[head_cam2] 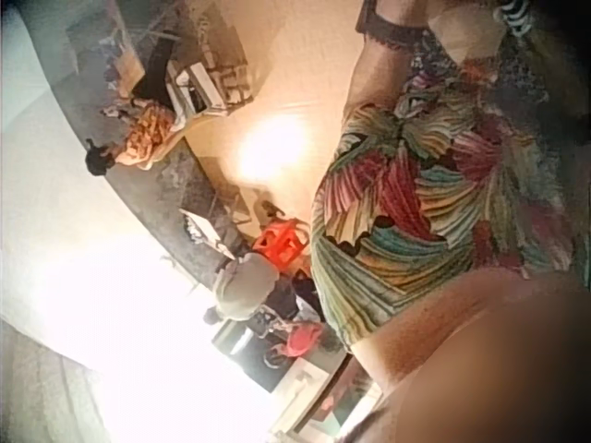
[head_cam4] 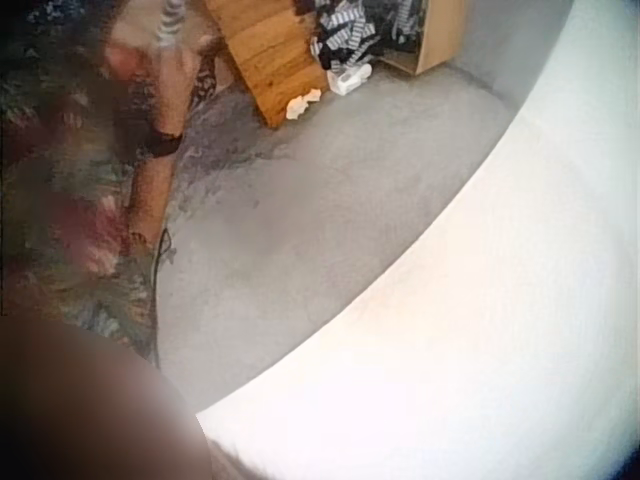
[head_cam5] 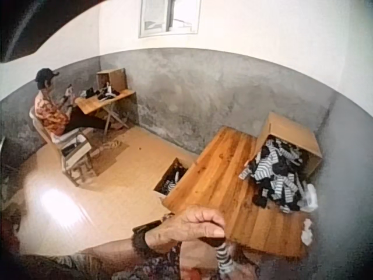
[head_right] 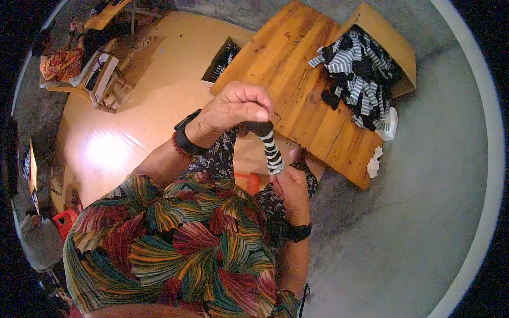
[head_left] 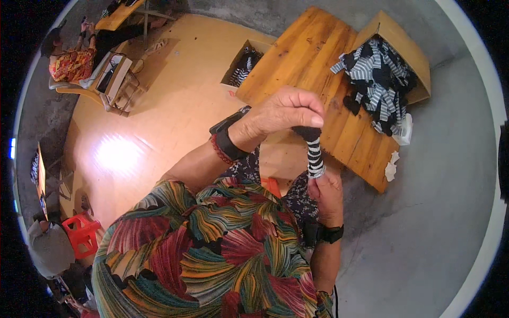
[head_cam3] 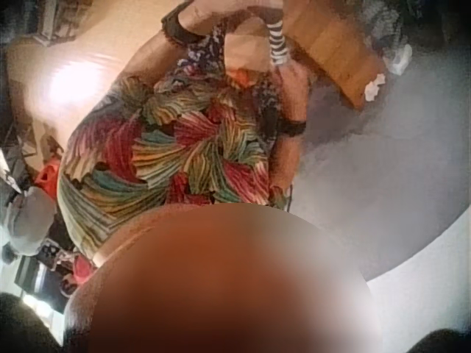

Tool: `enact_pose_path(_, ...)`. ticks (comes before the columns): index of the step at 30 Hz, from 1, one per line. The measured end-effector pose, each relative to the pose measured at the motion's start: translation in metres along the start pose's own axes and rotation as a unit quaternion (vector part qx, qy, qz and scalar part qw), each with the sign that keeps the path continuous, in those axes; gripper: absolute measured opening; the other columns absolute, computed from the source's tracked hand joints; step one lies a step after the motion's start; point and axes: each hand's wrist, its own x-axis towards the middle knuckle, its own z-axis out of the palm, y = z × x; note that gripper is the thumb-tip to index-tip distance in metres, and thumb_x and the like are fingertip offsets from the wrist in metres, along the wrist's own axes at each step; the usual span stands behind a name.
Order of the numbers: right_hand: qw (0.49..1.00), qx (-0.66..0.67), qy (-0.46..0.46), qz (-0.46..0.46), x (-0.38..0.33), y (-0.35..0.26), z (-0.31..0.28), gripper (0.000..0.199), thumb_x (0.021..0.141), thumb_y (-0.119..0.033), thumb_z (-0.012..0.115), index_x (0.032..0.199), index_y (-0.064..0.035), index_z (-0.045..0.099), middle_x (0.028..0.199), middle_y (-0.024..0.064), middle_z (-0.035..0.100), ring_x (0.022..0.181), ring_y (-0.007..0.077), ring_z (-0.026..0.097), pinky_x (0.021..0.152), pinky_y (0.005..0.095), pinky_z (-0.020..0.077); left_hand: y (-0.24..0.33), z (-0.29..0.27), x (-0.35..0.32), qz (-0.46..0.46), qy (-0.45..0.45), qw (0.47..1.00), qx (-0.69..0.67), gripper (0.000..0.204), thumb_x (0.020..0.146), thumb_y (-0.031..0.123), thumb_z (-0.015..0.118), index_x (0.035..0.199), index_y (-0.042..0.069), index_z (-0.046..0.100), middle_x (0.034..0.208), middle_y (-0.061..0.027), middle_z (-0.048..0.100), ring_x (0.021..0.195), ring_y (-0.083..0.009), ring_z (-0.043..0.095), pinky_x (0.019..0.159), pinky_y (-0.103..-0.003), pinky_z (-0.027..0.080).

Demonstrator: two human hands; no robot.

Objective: The person is using a wooden rod to turn striped socks right-side out.

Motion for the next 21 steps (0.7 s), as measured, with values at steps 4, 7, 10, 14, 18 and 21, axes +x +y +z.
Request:
enact_pose_path(4,1.000,-0.002,-0.002,0.013,-0.003,0.002,-0.001,0.031,0.086,-0.026,0.048,0.064,-0.0030,0.049,0.048,-0.0035,0.039,0.041,0.0046,0.032,0.039,0.0201,0.0225,-0.012,0.008,-0.004,-0.034,0.005,0.989,-0.146,0.021,0.073,0.020,0.066,0.082,0.003,0.056,0.070,0.0015,0.053,0.061,-0.0054,0.048,0.053,-0.018,0.039)
enact_pose_path(7,0.999,0.041,0.003,0.024,-0.003,0.002,0.008,0.031,0.086,-0.026,0.047,0.064,-0.0041,0.049,0.048,-0.0033,0.038,0.040,0.0049,0.031,0.039,0.0204,0.0229,-0.028,0.021,-0.004,0.040,0.057,0.983,-0.172,0.023,0.070,0.020,0.068,0.083,0.004,0.056,0.066,0.0018,0.052,0.056,-0.0050,0.047,0.049,-0.017,0.037)
enact_pose_path(10,0.997,0.070,-0.002,0.033,-0.006,-0.002,0.012,0.029,0.086,-0.025,0.046,0.064,-0.0053,0.048,0.047,-0.0032,0.036,0.040,0.0055,0.031,0.039,0.0210,0.0235,-0.019,0.026,-0.003,-0.001,0.041,0.996,-0.073,0.021,0.070,0.016,0.068,0.083,0.004,0.056,0.065,0.0021,0.052,0.056,-0.0051,0.047,0.050,-0.017,0.038)
enact_pose_path(14,0.990,0.132,-0.015,0.056,-0.003,-0.014,0.029,0.027,0.086,-0.022,0.045,0.064,-0.0063,0.046,0.047,-0.0032,0.033,0.039,0.0066,0.030,0.039,0.0219,0.0243,-0.035,0.034,-0.001,0.029,0.059,0.983,-0.172,0.017,0.071,0.013,0.067,0.080,0.003,0.056,0.065,0.0019,0.052,0.054,-0.0049,0.046,0.047,-0.017,0.036)
enact_pose_path(18,0.935,0.319,-0.132,0.082,-0.007,0.001,0.045,0.024,0.085,-0.019,0.044,0.065,-0.0064,0.046,0.047,-0.0037,0.032,0.039,0.0069,0.029,0.039,0.0224,0.0241,-0.032,0.041,0.001,0.043,0.051,0.974,-0.216,0.019,0.073,0.018,0.066,0.079,0.003,0.056,0.064,0.0017,0.052,0.052,-0.0051,0.046,0.045,-0.017,0.035)
enact_pose_path(21,0.996,0.075,0.025,0.042,-0.005,-0.002,0.039,0.024,0.084,-0.021,0.043,0.064,-0.0073,0.045,0.047,-0.0031,0.033,0.040,0.0079,0.031,0.040,0.0232,0.0275,-0.029,0.026,-0.002,0.012,0.127,0.975,-0.179,0.030,0.077,0.031,0.061,0.081,0.002,0.057,0.065,0.0002,0.054,0.050,-0.0051,0.046,0.043,-0.017,0.036)
